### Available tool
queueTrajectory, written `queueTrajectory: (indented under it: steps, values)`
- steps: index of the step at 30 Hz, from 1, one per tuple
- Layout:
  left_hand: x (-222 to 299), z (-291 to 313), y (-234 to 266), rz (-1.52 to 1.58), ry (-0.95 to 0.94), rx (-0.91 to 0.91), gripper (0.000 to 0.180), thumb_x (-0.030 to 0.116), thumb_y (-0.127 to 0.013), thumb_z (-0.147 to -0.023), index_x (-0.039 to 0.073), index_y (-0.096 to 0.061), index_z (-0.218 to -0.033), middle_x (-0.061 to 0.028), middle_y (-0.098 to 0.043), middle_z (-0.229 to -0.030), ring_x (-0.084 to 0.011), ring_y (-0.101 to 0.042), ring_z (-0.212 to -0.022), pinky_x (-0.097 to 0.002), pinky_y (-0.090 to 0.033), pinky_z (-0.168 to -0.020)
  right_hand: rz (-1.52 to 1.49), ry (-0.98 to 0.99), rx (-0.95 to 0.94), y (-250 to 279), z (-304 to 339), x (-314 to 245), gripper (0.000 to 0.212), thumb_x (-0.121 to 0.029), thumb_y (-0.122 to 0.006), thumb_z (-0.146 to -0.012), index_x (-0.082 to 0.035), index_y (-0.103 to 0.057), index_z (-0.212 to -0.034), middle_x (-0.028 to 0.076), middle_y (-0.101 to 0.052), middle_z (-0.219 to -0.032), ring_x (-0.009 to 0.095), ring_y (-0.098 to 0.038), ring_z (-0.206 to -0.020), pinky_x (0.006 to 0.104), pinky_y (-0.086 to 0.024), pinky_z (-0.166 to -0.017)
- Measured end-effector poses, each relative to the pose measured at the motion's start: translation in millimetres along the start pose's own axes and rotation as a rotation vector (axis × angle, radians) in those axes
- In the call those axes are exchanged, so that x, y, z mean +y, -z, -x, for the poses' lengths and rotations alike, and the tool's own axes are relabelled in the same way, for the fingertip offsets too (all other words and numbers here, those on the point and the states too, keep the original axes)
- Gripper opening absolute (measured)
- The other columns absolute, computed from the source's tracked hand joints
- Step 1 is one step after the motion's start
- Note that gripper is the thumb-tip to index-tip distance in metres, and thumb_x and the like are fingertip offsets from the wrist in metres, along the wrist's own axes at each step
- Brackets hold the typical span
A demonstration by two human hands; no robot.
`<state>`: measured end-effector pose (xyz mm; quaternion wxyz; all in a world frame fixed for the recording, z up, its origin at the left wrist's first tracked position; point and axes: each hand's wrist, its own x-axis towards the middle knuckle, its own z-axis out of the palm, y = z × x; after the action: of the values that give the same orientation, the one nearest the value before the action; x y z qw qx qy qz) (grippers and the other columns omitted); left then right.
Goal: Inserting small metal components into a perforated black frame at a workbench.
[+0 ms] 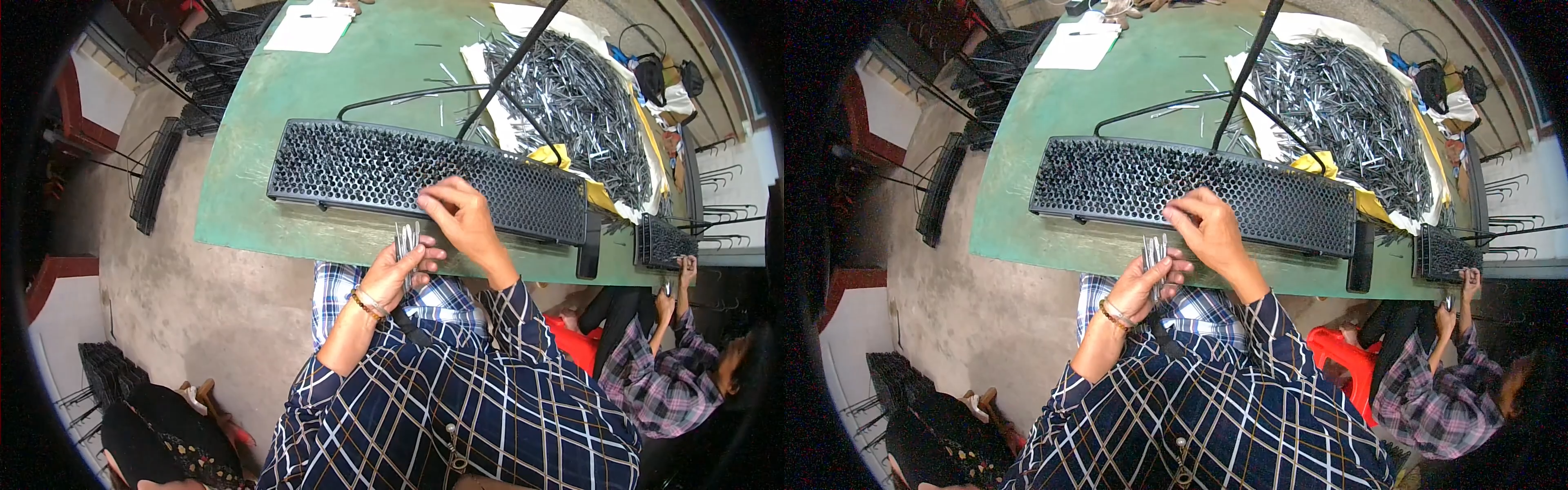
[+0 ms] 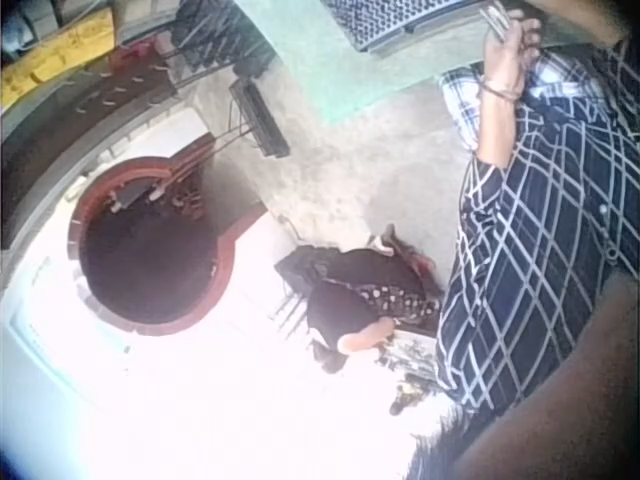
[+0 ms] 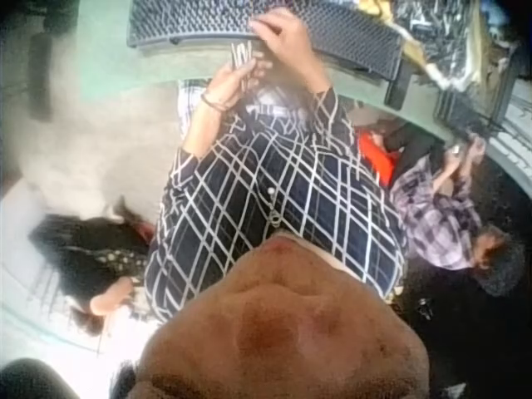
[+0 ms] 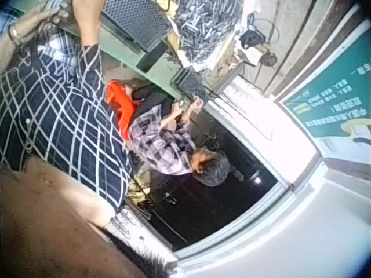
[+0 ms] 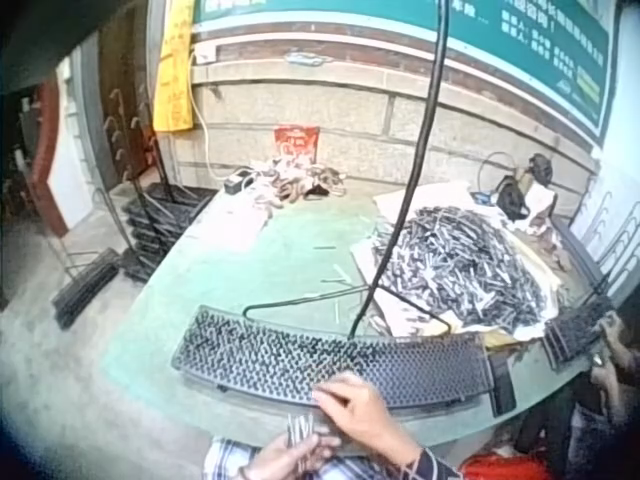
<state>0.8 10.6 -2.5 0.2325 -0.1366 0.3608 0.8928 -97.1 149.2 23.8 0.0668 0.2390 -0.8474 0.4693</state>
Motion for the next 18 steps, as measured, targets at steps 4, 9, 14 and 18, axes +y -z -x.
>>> queueTrajectory:
  steps: [4, 9, 14, 18]
  values:
    - [1, -4, -2, -0.025, -0.058, -0.033, 0.021, 0.019, -0.049, -0.095, 0.005, -0.055, -0.110, -0.0077, -0.064, -0.101, -0.0087, -0.058, -0.081, -0.0226, -0.049, -0.066, -0.274, -0.249, -0.243, 8, 8, -3, 0.017, -0.017, -0.069, -0.078, -0.001, -0.070, -0.082, 0.005, -0.060, -0.075, 0.010, -0.056, -0.063, 0.0243, -0.044, -0.055]
    - [1, -5, -7, -0.077, -0.088, -0.010, 0.024, 0.019, -0.048, -0.095, 0.003, -0.054, -0.112, -0.0090, -0.064, -0.102, -0.0106, -0.059, -0.082, -0.0238, -0.050, -0.067, -0.468, -0.445, -0.294, 9, 14, 1, 0.017, -0.016, -0.066, -0.082, 0.001, -0.067, -0.085, 0.001, -0.063, -0.075, 0.007, -0.052, -0.057, 0.0210, -0.042, -0.051]
    - [-1, -6, -2, -0.041, -0.033, 0.045, 0.028, 0.019, -0.048, -0.095, 0.002, -0.052, -0.116, -0.0114, -0.063, -0.103, -0.0121, -0.060, -0.082, -0.0246, -0.051, -0.067, -0.322, -0.318, 0.064, 17, 0, -5, 0.015, -0.014, -0.060, -0.087, 0.000, -0.063, -0.094, 0.000, -0.064, -0.077, 0.002, -0.048, -0.054, 0.0181, -0.039, -0.047]
    - [-3, -8, -6, -0.059, 0.023, 0.040, 0.029, 0.019, -0.047, -0.095, 0.001, -0.051, -0.117, -0.0130, -0.063, -0.105, -0.0148, -0.061, -0.087, -0.0267, -0.052, -0.070, -0.183, -0.166, 0.229, 10, -12, 15, 0.015, -0.013, -0.060, -0.087, 0.000, -0.064, -0.094, 0.000, -0.064, -0.076, 0.003, -0.050, -0.055, 0.0187, -0.040, -0.048]
